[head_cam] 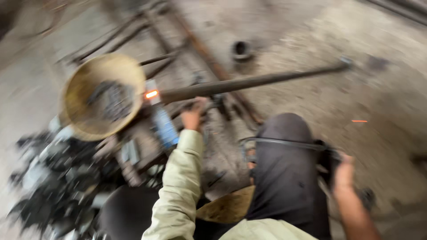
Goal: The person sits on the floor and uses a handheld welding tool to attach small metal brackets to a long metal rod. They repeatedly pick up brackets, position them on the rod, and weld them in place, creating a series of welded joints.
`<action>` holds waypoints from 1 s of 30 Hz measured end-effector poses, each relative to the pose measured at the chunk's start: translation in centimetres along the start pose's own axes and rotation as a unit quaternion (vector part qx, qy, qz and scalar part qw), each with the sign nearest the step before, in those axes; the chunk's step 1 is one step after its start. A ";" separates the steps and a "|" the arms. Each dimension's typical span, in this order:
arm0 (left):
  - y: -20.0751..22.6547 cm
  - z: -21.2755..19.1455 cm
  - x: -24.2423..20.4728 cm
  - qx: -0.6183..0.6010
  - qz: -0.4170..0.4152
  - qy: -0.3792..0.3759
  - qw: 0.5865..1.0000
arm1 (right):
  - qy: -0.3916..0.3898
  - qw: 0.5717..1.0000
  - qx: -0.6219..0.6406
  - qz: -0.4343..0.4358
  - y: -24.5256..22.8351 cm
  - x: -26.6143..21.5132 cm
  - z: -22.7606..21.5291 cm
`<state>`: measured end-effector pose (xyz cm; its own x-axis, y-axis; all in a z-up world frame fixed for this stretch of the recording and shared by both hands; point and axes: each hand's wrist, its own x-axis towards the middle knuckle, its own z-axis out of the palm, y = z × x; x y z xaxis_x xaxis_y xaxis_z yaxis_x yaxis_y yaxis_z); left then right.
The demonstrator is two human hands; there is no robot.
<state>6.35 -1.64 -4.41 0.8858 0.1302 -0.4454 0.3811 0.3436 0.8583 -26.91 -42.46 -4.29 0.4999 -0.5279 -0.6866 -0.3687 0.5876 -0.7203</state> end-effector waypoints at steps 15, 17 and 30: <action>0.8 5.8 -5.7 -0.083 0.179 0.164 0.966 | -0.025 0.821 -0.386 -0.420 -15.6 -2.7 3.9; 1.8 5.6 -9.8 -0.048 0.189 0.178 0.965 | -0.058 0.823 -0.389 -0.409 -17.7 -0.7 7.7; 7.6 2.4 -23.9 0.002 0.291 0.262 0.920 | -0.183 0.928 -0.278 0.168 -7.6 26.2 22.3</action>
<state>-11.29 -4.41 13.33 0.6909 0.7223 0.0299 -0.1159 0.0699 0.9908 6.42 -47.09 -14.58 0.4788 -0.0696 -0.8752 -0.8480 0.2212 -0.4816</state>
